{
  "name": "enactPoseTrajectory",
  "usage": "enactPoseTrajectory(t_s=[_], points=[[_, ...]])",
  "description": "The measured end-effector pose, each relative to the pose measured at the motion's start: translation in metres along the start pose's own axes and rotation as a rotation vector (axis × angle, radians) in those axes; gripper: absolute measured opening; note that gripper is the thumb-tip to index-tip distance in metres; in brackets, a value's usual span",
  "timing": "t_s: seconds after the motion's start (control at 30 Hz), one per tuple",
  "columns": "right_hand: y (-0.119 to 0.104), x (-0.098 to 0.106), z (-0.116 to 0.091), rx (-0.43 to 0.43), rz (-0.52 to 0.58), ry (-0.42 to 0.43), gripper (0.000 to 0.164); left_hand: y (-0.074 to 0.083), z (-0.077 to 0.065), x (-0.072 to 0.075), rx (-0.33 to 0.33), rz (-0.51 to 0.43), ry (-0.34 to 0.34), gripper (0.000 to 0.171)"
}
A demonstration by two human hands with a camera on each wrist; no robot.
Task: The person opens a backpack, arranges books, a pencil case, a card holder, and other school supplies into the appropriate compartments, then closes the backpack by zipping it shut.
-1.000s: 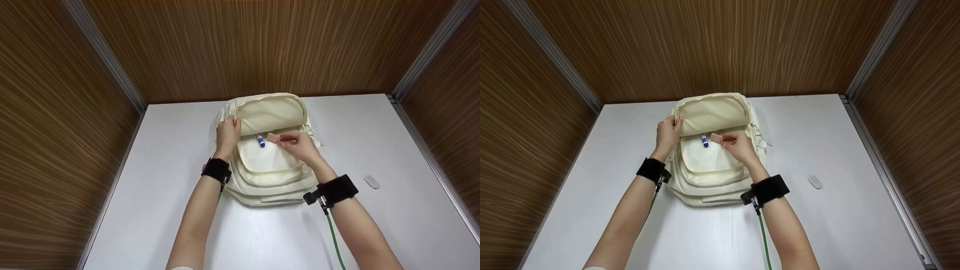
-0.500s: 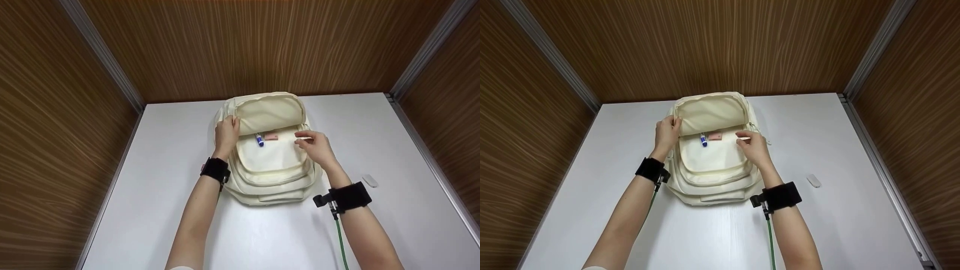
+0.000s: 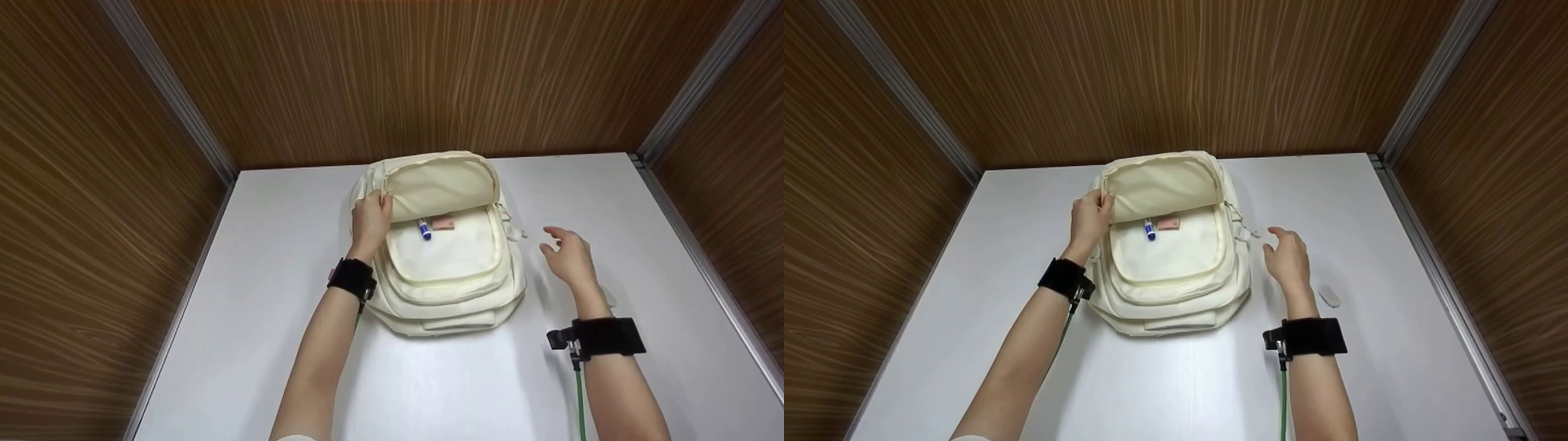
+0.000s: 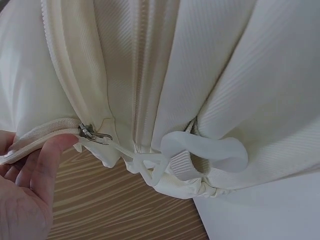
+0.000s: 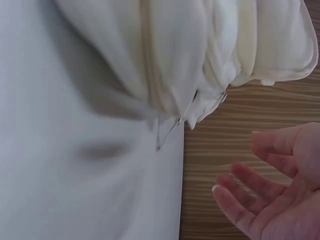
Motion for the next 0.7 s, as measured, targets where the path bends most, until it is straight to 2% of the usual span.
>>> enactPoseTrajectory(t_s=[0.2, 0.37, 0.53, 0.7], points=[[0.044, 0.006, -0.011, -0.189, -0.196, -0.146, 0.055, -0.001, 0.0, 0.001, 0.013, 0.026, 0.012, 0.034], [0.077, 0.017, -0.024, -0.312, -0.278, -0.228, 0.056, 0.0, 0.0, -0.001, 0.013, 0.029, -0.003, 0.033], [0.096, 0.031, -0.035, -0.386, -0.322, -0.241, 0.053, 0.0, 0.0, -0.002, 0.023, 0.016, -0.021, 0.033], [0.102, 0.044, -0.045, -0.447, -0.356, -0.237, 0.043, 0.002, -0.002, -0.002, 0.018, 0.008, -0.033, 0.035]])
Point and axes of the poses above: each hand's wrist, its own z-axis towards the middle knuckle, its own x-axis out of the back of the hand, y = z × x, the point moved 9 cm from there along z, towards the middle knuckle, and after that the axes turned 10 degrees about z, right-handed, at the moved point
